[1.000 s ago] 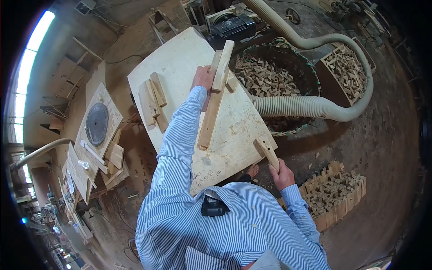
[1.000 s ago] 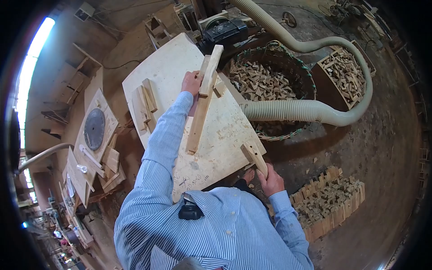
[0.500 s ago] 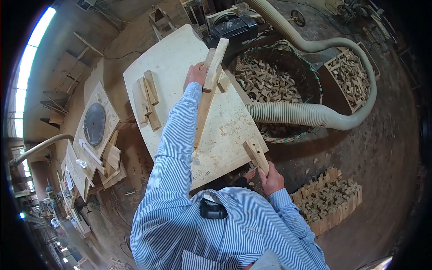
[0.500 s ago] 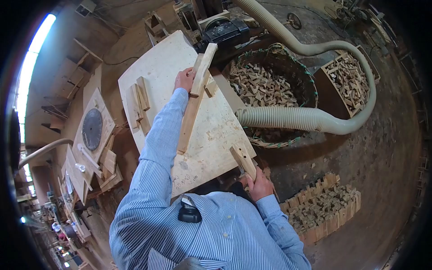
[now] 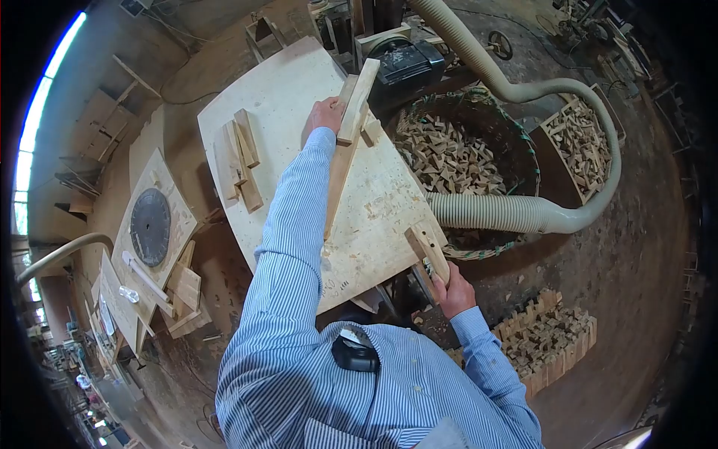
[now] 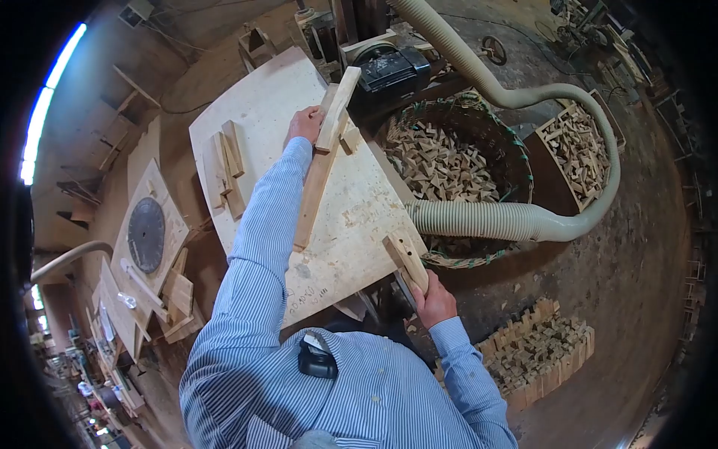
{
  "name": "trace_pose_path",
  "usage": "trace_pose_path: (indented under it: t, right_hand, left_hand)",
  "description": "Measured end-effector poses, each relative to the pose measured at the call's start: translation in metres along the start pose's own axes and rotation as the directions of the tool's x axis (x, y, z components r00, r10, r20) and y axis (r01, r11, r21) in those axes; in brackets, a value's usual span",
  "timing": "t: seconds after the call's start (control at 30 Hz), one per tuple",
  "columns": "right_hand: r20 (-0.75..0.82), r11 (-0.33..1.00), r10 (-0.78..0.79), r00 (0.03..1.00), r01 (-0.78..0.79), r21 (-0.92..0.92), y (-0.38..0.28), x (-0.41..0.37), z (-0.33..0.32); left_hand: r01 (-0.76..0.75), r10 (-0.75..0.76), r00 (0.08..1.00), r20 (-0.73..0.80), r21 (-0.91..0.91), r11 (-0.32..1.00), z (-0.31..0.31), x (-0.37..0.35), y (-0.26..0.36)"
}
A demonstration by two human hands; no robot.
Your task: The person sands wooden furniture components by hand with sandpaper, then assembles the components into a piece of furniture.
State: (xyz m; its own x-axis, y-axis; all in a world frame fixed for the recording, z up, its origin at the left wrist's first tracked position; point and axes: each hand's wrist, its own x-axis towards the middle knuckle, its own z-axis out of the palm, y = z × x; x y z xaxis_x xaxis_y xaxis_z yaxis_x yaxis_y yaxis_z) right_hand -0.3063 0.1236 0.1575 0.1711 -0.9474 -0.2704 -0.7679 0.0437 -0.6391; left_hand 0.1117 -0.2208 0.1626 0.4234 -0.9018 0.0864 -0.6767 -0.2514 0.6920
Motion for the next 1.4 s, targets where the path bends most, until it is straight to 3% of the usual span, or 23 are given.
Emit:
trace_pose_path:
  t: [0.27, 0.37, 0.67, 0.8, 0.87, 0.9, 1.03, 1.1, 1.3, 1.4]
  right_hand:
    - [-0.026, 0.999, 0.009, 1.0, -0.01, -0.045, -0.012, 0.021, 0.005]
    - [-0.049, 1.0, 0.001, 0.999, -0.002, -0.03, -0.016, 0.028, 0.005]
    - [-0.047, 0.999, 0.047, 0.998, -0.047, -0.003, -0.041, 0.036, -0.002]
    - [-0.064, 0.998, 0.042, 0.997, -0.039, 0.05, -0.032, 0.029, 0.001]
    - [-0.118, 0.998, -0.046, 0.992, 0.05, 0.034, -0.03, 0.021, 0.001]
    - [-0.082, 0.999, -0.005, 0.997, 0.008, 0.04, -0.033, 0.015, -0.003]
    - [-0.051, 0.998, 0.047, 0.998, -0.044, 0.045, -0.018, -0.002, -0.007]
    - [0.005, 0.998, 0.064, 0.998, -0.064, 0.013, -0.014, -0.015, -0.008]
    - [-0.047, 0.999, 0.024, 0.999, -0.022, 0.044, 0.018, -0.057, -0.005]
    - [-0.048, 0.997, 0.022, 0.999, -0.018, 0.081, 0.027, -0.076, -0.004]
  left_hand:
    - [-0.048, 0.051, 0.995, -0.081, 0.028, 0.998, 0.01, 0.03, -0.011]
    - [0.011, -0.011, 1.0, 0.013, -0.001, 1.0, 0.003, 0.038, -0.006]
    - [0.0, 0.001, 1.0, -0.012, 0.077, 0.997, -0.011, 0.041, 0.005]
    - [-0.006, 0.007, 1.0, -0.008, 0.088, 0.996, -0.002, 0.041, -0.005]
    - [-0.031, 0.038, 0.997, -0.069, 0.097, 0.995, 0.011, 0.044, -0.019]
    - [-0.03, 0.03, 1.0, 0.003, 0.0, 1.0, 0.009, 0.041, -0.022]
    - [-0.029, 0.028, 0.991, 0.132, 0.01, 1.0, 0.001, 0.017, -0.012]
    - [-0.048, 0.05, 0.995, 0.083, -0.022, 0.999, 0.0, 0.0, -0.01]
    - [-0.018, 0.021, 0.992, 0.121, -0.02, 1.0, -0.014, -0.062, 0.014]
    - [-0.112, 0.112, 0.994, -0.007, -0.031, 0.993, -0.009, -0.083, 0.007]
